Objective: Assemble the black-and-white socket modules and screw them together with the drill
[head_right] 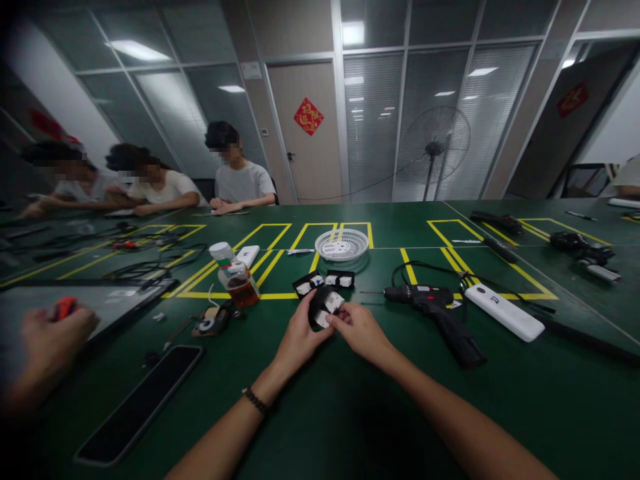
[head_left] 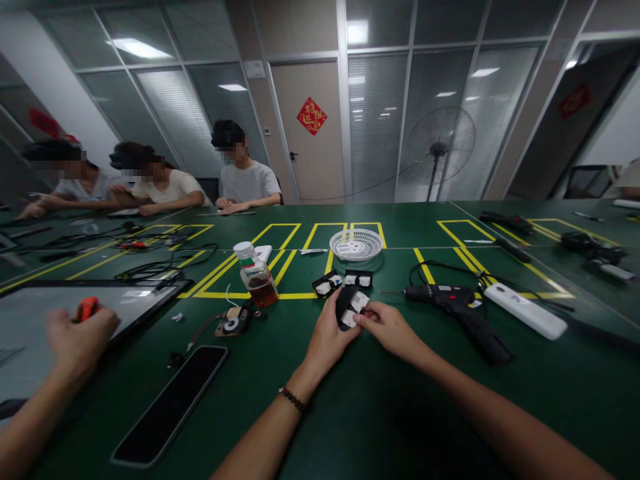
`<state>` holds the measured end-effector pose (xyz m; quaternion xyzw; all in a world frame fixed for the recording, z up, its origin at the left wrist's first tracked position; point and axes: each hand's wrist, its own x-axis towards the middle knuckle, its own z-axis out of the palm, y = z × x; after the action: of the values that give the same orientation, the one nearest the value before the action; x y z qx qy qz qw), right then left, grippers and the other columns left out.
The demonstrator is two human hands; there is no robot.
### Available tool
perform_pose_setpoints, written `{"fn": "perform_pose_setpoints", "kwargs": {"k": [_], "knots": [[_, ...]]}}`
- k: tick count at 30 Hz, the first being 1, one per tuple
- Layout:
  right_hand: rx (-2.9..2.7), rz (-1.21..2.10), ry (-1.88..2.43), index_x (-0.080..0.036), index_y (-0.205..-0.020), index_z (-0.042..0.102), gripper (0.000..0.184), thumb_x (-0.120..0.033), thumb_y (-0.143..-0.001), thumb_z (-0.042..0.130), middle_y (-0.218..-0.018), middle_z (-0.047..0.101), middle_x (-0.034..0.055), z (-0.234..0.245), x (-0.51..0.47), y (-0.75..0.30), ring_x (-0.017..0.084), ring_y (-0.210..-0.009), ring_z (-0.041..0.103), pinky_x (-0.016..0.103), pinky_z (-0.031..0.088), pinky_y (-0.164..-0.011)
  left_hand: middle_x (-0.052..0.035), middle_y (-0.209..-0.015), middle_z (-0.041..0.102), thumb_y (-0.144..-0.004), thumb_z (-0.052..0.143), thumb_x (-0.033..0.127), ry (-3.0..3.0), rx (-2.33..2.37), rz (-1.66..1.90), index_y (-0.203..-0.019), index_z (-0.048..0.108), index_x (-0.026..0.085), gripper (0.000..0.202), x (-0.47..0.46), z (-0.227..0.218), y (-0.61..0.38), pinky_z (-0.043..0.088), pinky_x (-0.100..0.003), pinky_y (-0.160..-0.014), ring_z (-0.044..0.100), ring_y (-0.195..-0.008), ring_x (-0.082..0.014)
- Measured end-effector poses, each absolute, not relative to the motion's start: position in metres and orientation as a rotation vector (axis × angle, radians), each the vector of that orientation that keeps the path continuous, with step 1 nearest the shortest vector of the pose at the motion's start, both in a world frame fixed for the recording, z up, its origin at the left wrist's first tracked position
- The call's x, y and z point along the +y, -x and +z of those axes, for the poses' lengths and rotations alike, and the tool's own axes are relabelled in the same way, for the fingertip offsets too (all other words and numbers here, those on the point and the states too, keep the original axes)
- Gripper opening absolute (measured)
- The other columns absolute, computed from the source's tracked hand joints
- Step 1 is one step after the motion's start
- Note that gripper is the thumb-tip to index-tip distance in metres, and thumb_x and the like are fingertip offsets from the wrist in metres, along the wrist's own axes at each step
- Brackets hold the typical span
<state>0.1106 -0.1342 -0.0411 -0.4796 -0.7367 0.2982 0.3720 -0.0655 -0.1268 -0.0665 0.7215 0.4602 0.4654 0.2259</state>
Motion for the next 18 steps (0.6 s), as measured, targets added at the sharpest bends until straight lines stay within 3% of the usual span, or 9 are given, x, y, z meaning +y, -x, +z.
{"fn": "perform_pose_setpoints", "kwargs": {"k": [6, 12, 18], "knots": [[-1.835, 0.965, 1.222, -0.015, -0.095, 0.07, 0.029, -0.04, -0.09, 0.057, -0.084, 0.071, 0.0056, -0.05, -0.129, -0.117, 0.017, -0.067, 0.062, 0.026, 0.046, -0.063, -0.0107, -0.135, 0.053, -0.075, 0.071, 0.025, -1.994, 1.279, 1.185, -0.139, 0.039, 0.021, 0.071, -0.126, -0.069, 0.066, 0.041, -0.039, -0.102, 0.053, -0.122, -0.0251], [-1.742, 1.264, 1.145, -0.012, -0.086, 0.07, 0.038, -0.047, -0.09, 0.055, -0.074, 0.068, 0.0042, -0.063, -0.116, -0.123, 0.013, -0.059, 0.06, 0.023, 0.048, -0.057, -0.011, -0.128, 0.057, -0.073, 0.074, 0.034, -2.007, 1.307, 1.108, -0.135, 0.042, 0.02, 0.071, -0.126, -0.066, 0.066, 0.044, -0.038, -0.096, 0.057, -0.115, -0.0258], [-1.713, 1.232, 1.188, -0.014, -0.076, 0.065, 0.049, -0.054, -0.094, 0.044, -0.062, 0.062, 0.0016, -0.076, -0.114, -0.123, 0.011, -0.049, 0.056, 0.022, 0.046, -0.05, -0.0092, -0.119, 0.064, -0.073, 0.073, 0.039, -1.975, 1.375, 1.064, -0.129, 0.049, 0.02, 0.063, -0.126, -0.063, 0.063, 0.048, -0.035, -0.088, 0.062, -0.105, -0.0242]]}}
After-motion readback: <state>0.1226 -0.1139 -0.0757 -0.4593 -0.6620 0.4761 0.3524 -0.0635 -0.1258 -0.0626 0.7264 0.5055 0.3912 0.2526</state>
